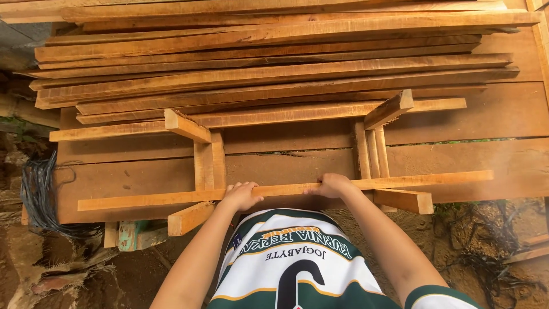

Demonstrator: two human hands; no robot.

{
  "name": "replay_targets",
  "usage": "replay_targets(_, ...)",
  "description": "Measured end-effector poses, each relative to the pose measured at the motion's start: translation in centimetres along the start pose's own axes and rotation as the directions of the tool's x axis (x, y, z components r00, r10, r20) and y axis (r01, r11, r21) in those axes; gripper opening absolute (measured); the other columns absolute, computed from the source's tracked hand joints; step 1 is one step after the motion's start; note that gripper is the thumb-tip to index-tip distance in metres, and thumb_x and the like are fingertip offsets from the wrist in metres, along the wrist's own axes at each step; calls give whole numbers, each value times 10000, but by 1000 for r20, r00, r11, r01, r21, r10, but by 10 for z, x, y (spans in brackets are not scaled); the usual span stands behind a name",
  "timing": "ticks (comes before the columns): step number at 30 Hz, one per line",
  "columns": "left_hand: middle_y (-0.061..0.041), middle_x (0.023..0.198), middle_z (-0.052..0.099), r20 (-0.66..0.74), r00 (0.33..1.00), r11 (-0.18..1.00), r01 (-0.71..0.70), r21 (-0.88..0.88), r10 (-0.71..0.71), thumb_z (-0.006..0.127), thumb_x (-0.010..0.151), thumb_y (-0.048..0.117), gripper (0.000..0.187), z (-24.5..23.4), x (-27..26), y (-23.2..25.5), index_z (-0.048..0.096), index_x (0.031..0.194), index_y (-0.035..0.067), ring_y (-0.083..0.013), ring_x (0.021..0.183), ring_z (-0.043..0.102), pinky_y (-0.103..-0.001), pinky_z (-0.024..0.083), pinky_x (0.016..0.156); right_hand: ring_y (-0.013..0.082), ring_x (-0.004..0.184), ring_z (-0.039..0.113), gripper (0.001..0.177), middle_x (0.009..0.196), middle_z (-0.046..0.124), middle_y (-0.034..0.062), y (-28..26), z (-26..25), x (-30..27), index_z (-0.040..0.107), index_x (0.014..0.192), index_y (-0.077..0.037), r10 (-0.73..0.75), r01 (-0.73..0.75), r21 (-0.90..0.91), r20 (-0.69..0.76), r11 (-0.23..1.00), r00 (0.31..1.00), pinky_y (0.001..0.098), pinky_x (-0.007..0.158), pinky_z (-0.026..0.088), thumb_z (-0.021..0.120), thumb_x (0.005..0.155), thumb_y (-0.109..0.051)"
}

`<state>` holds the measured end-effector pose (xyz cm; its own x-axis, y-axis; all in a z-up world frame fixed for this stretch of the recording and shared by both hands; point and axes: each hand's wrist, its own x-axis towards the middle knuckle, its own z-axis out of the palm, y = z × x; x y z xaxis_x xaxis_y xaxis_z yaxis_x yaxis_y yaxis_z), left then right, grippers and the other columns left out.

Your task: Organize and align wooden slats on a wooden rack in an outdoor workshop environment.

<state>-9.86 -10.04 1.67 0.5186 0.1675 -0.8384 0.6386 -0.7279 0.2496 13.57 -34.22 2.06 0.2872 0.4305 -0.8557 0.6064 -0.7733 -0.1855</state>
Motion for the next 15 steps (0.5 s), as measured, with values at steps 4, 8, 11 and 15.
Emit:
replay_targets(4,3,1441,616,66,998,1000,26,-11,-25,486,964,594,564,-1,20,-4,573,1427,283,-261,1397,509,-500,325,1163,284,1268,652,911,1222,749,109,-6,-7,-4,766,1173,-209,18,-17,-8,48,1000,999,412,1037,521,521,699,-948)
replay_targets(8,-9,1311,709,90,994,997,68,-48,-63,497,915,639,521,-5,36,-2,725,1237,298,-257,1322,597,-457,459,1084,292,1324,607,964,1305,713,135,-22,-35,-33,752,1224,-148,42,-53,78,132,996,990,412,1087,493,448,752,-932)
replay_targets(11,-40,1234,753,91,994,995,63,-82,-55,551,887,614,482,-17,38,1,797,1109,264,-277,1271,643,-423,512,1045,283,1292,630,861,1276,729,106,-21,-31,-29,754,1215,-169,37,-47,156,65,987,997,411,1059,507,501,786,-873)
replay_targets(15,-113,1205,762,-8,999,976,47,-213,-50,634,907,452,397,-53,36,6,798,1134,171,-318,1238,665,-427,539,1018,249,1149,686,473,1139,742,39,1,-17,17,706,1184,-213,-13,111,251,-360,962,933,419,962,553,686,890,-582)
